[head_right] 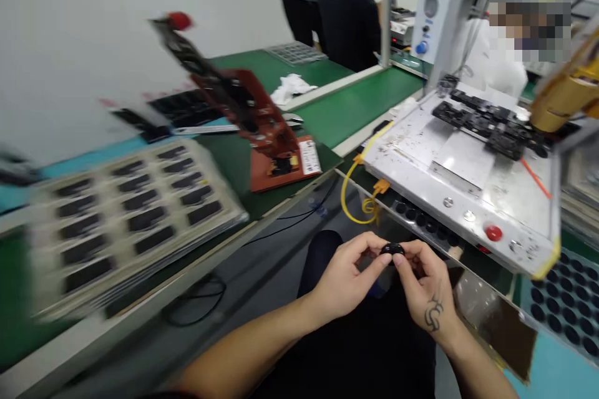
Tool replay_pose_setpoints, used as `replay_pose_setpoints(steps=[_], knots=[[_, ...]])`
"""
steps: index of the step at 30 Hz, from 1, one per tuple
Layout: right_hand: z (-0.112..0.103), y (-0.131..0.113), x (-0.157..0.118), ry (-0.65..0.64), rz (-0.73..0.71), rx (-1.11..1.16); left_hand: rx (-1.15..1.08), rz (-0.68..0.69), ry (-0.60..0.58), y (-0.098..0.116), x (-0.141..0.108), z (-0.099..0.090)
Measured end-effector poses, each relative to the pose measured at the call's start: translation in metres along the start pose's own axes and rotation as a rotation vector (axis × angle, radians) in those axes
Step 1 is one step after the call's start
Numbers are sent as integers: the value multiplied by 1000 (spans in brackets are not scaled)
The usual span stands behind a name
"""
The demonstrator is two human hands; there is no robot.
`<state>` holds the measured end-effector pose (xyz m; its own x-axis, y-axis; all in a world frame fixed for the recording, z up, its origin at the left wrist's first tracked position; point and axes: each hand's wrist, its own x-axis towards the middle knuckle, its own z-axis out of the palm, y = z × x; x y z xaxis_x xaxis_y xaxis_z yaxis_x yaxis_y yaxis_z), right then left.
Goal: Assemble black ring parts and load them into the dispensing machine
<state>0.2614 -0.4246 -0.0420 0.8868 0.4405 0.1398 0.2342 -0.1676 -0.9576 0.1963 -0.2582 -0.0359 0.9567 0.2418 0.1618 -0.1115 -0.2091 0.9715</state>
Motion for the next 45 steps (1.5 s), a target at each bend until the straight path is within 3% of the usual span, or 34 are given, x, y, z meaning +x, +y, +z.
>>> replay_pose_setpoints(steps=[3,5,7,9,11,12,13,15,17,21,25,28,30,33,35,37,42,45], knots=[[1,8,3,-72,-33,1,50,72,29,5,-5,-12],[1,20,8,-150,-82,63,169,132,166,6,-8,-43],[-1,37,14,-195,-132,128,370,152,489,6,-16,-96],[-5,56,18,-185,-119,124,589,91,906,4,-36,-165],[-11,74,21,-161,-51,60,768,-134,1202,1,-64,-236],[-13,81,21,-160,-16,25,851,-328,1282,-2,-80,-267],[-15,87,22,-169,15,-9,873,-432,1329,-5,-96,-295],[-15,94,24,-191,61,-59,883,-589,1383,-14,-125,-335],[-12,97,26,-218,103,-80,870,-753,1364,-25,-148,-356],[-7,102,33,-328,160,-48,803,-973,1226,-51,-170,-367],[-12,114,40,-365,173,-45,823,-993,1186,-61,-172,-366],[-17,115,41,-331,155,-39,915,-838,1178,-54,-162,-360],[-17,108,40,-331,149,-40,958,-655,1089,-48,-146,-349],[-12,91,37,-291,139,-38,940,-391,780,-44,-114,-322],[-9,83,35,-253,137,-37,903,-285,582,-43,-96,-306],[-11,80,33,-244,141,-37,881,-239,482,-41,-85,-298],[-28,87,26,-314,161,-63,865,-210,472,-28,-80,-309],[-31,90,20,-286,177,-84,853,-217,418,-31,-76,-311]])
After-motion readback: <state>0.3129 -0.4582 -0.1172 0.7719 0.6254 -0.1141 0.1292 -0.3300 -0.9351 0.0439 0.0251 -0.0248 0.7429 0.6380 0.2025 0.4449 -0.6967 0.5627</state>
